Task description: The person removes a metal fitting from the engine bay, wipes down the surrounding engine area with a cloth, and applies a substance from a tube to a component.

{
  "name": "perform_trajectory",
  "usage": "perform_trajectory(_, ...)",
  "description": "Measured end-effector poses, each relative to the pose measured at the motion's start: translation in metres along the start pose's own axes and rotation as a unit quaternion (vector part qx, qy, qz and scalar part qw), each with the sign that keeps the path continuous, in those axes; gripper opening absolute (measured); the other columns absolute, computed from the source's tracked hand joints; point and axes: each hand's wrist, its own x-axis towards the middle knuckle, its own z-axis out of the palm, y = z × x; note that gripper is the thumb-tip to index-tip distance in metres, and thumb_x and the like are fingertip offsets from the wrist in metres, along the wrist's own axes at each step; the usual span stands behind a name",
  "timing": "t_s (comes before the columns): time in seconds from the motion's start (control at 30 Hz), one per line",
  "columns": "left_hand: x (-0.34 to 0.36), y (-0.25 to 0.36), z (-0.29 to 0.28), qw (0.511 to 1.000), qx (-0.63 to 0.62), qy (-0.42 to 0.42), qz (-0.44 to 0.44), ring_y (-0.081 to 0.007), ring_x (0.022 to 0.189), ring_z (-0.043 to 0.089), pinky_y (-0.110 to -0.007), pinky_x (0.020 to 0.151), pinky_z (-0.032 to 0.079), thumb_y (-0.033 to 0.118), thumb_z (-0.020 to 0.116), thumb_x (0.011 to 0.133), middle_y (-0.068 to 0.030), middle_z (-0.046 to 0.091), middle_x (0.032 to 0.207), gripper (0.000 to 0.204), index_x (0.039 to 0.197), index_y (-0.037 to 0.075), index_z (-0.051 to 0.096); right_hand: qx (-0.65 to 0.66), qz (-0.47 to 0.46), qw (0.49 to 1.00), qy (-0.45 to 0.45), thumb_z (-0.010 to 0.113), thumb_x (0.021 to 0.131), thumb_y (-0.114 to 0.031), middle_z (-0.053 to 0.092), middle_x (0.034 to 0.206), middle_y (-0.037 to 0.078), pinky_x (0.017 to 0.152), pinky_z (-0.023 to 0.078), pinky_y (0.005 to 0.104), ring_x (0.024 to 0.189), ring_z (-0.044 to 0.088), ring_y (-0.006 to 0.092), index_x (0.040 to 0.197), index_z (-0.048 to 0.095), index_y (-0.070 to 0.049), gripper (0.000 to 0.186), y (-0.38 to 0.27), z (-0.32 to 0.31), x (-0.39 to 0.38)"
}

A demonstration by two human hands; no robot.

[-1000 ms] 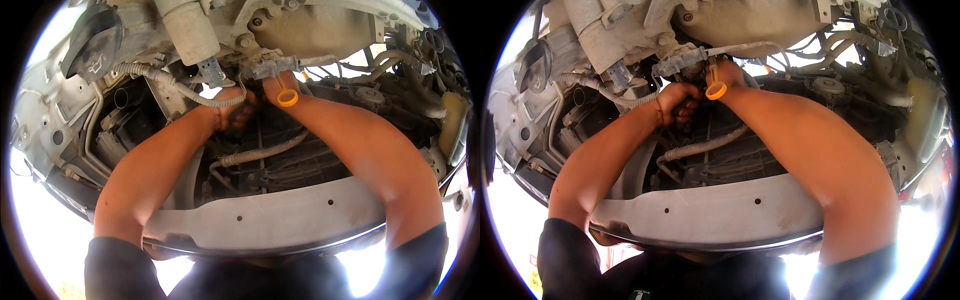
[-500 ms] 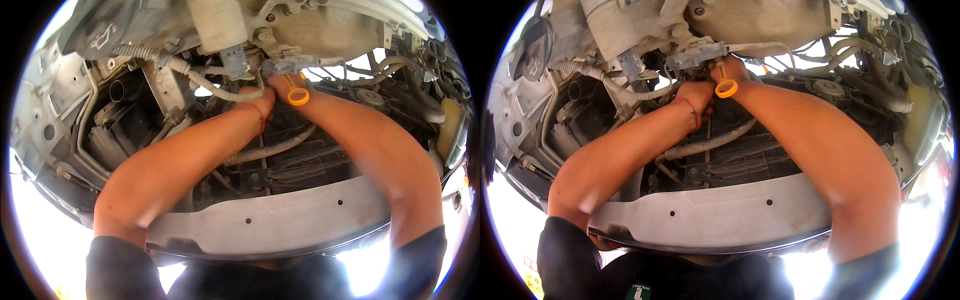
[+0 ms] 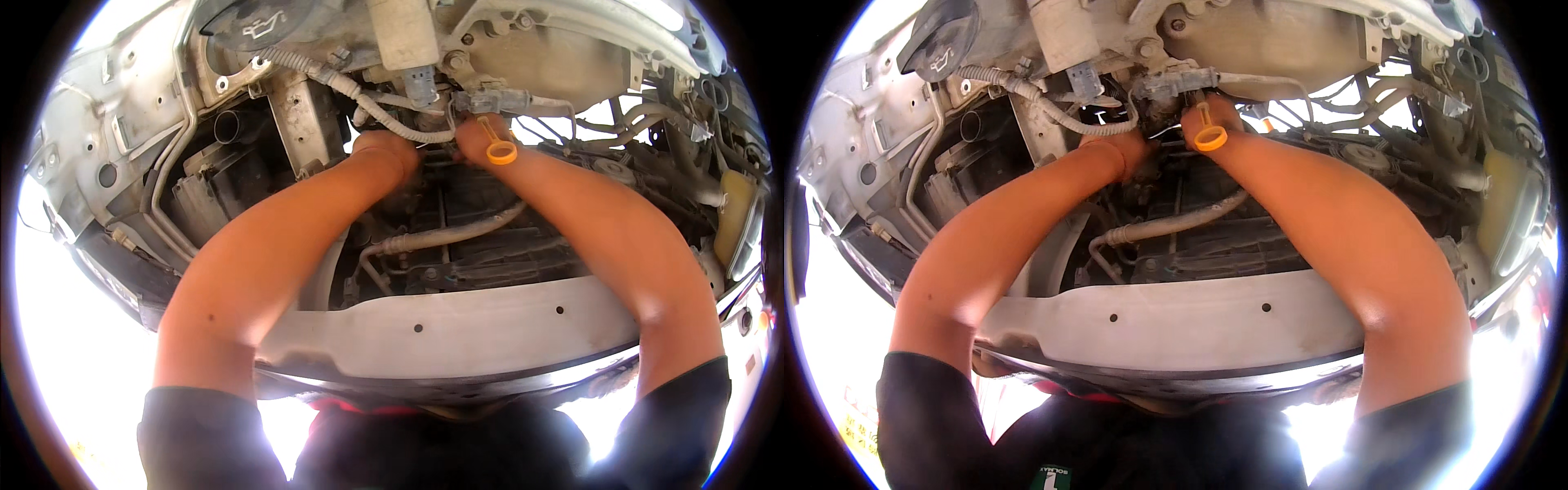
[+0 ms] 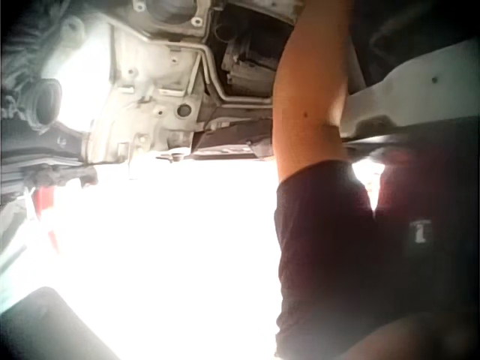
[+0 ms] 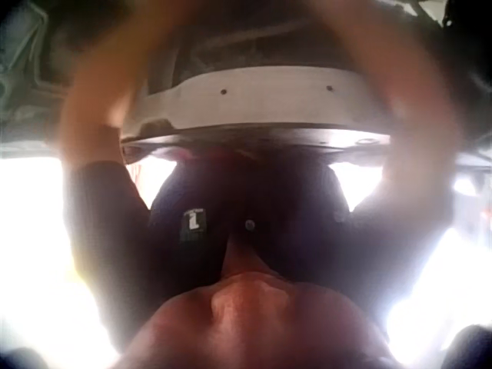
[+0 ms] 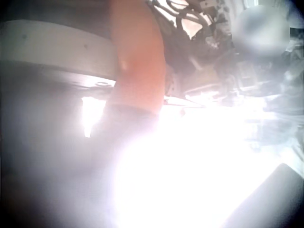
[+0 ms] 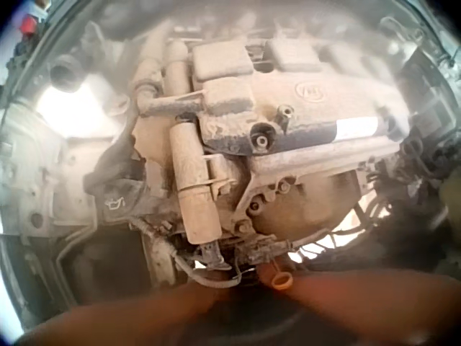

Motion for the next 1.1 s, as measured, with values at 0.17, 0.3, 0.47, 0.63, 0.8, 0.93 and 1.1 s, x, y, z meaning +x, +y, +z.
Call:
perform_trajectory(0.17,-0.008,0.016,-0.046,0.995,-0.038,-0.083,0.049,-0.0305,0.086,0.064,-0.042,0.077,0.052,0.037,0.057,0.088,-0.0138,0.067,0.097,0.041,0.111,0.004,0.063,-0.061,0.010,0.995,0.078,0.050,0.087,-0.020,0.067,0.107,0.012,0.087,0.050,0.0377,0.103,0.062,0.0296,0.103,0.069,-0.007,0.028,0.007,0.015,0.000)
perform_trajectory(0.3,0.001,0.006,-0.027,0.890,-0.424,-0.165,0.041,-0.0214,0.061,0.058,-0.037,0.056,0.051,0.029,0.061,0.086,-0.0095,0.060,0.073,0.029,0.098,0.003,0.065,0.095,0.068,0.973,0.200,0.050,0.087,-0.020,0.067,0.104,0.016,0.083,0.052,0.0393,0.099,0.065,0.0284,0.098,0.070,-0.005,0.027,0.018,0.043,0.020)
perform_trajectory(0.47,0.006,0.003,-0.009,0.646,-0.707,-0.275,-0.087,-0.0162,0.047,0.053,-0.031,0.038,0.045,0.024,0.059,0.086,-0.0063,0.055,0.067,0.019,0.086,0.005,0.059,0.378,0.077,0.923,0.005,0.049,0.090,-0.019,0.067,0.101,0.019,0.077,0.055,0.0372,0.091,0.068,0.0295,0.095,0.069,-0.004,0.026,0.013,0.033,0.014)
perform_trajectory(0.63,-0.008,0.015,-0.014,0.612,-0.743,-0.263,-0.070,-0.0194,0.046,0.056,-0.029,0.034,0.042,0.024,0.052,0.085,-0.0056,0.055,0.062,0.018,0.084,0.007,0.056,0.334,0.068,0.940,0.003,0.053,0.086,-0.019,0.069,0.100,0.017,0.081,0.054,0.0359,0.096,0.067,0.0271,0.095,0.071,-0.005,0.025,0.008,0.030,0.013)
perform_trajectory(0.8,-0.009,0.021,-0.016,0.566,-0.767,-0.282,-0.109,-0.0124,0.036,0.031,-0.027,0.035,0.024,0.019,0.050,0.084,-0.0002,0.038,0.051,0.017,0.069,0.012,0.044,-0.014,-0.043,0.992,0.121,0.058,0.084,-0.019,0.069,0.101,0.012,0.078,0.054,0.0351,0.096,0.067,0.0261,0.095,0.072,-0.010,0.021,0.012,0.053,0.034)
perform_trajectory(0.93,-0.009,0.022,-0.008,0.596,-0.758,-0.236,-0.123,-0.0119,0.037,0.033,-0.027,0.034,0.025,0.017,0.051,0.085,-0.0002,0.040,0.052,0.018,0.068,0.012,0.045,-0.113,-0.065,0.984,0.119,0.060,0.083,-0.017,0.070,0.101,0.009,0.075,0.054,0.0338,0.095,0.067,0.0239,0.094,0.072,-0.012,0.017,0.005,0.051,0.032)
perform_trajectory(1.1,-0.011,0.030,-0.013,0.632,-0.737,-0.192,-0.144,-0.0122,0.037,0.035,-0.028,0.034,0.025,0.017,0.054,0.084,-0.0008,0.042,0.054,0.017,0.070,0.011,0.048,-0.105,-0.081,0.982,0.135,0.061,0.083,-0.017,0.070,0.101,0.007,0.074,0.054,0.0321,0.095,0.067,0.0225,0.095,0.072,-0.011,0.017,0.016,0.053,0.037)
